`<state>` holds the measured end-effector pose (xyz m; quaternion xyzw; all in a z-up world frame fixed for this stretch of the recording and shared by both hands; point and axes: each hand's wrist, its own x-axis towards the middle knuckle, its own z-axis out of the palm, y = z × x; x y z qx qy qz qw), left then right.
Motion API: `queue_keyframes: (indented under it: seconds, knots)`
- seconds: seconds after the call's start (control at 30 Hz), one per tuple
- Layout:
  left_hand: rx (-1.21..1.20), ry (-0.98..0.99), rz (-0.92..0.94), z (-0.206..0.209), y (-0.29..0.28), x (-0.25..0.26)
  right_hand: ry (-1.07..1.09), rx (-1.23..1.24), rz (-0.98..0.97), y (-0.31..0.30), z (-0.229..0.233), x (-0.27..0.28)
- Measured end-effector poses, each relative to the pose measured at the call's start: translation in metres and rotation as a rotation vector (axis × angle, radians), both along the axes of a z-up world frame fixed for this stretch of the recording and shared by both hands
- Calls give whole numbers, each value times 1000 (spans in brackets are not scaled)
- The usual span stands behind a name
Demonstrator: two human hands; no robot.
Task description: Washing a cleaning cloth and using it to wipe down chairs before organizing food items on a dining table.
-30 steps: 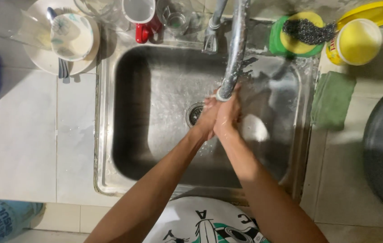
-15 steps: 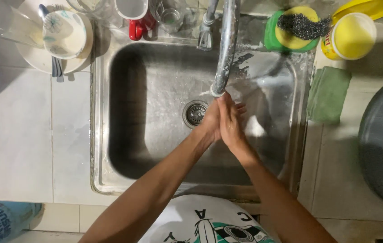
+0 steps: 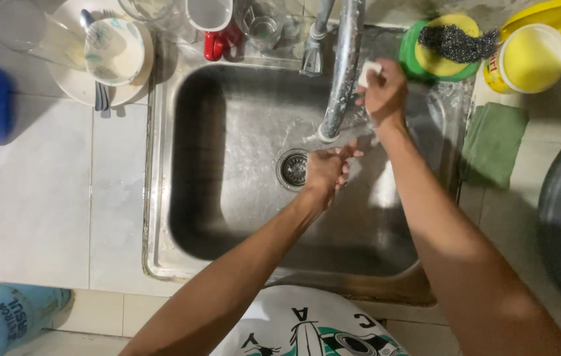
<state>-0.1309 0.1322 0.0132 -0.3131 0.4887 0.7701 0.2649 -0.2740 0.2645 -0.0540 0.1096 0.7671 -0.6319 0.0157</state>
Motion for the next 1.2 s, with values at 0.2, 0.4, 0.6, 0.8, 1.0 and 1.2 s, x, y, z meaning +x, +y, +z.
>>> queue_keyframes:
  seconds: [0.2, 0.4, 0.6, 0.8, 1.0, 1.2]
  knots:
    - [-114, -60, -1, -66, 11, -17, 53, 194, -40, -28, 31, -28]
    - [495, 161, 96, -49, 19, -32, 319, 709, -134, -32, 27, 25]
    - [782, -28, 7, -70, 19, -27, -93, 374, -119, -60, 46, 127]
    - [465, 8, 145, -57, 26, 13, -390, 13, -360, -69, 59, 137]
    - [636, 224, 169, -82, 20, 23, -377, -764, -505, -70, 66, 127]
    - [977, 39, 107, -67, 12, 5, -307, -977, -445, -57, 22, 117]
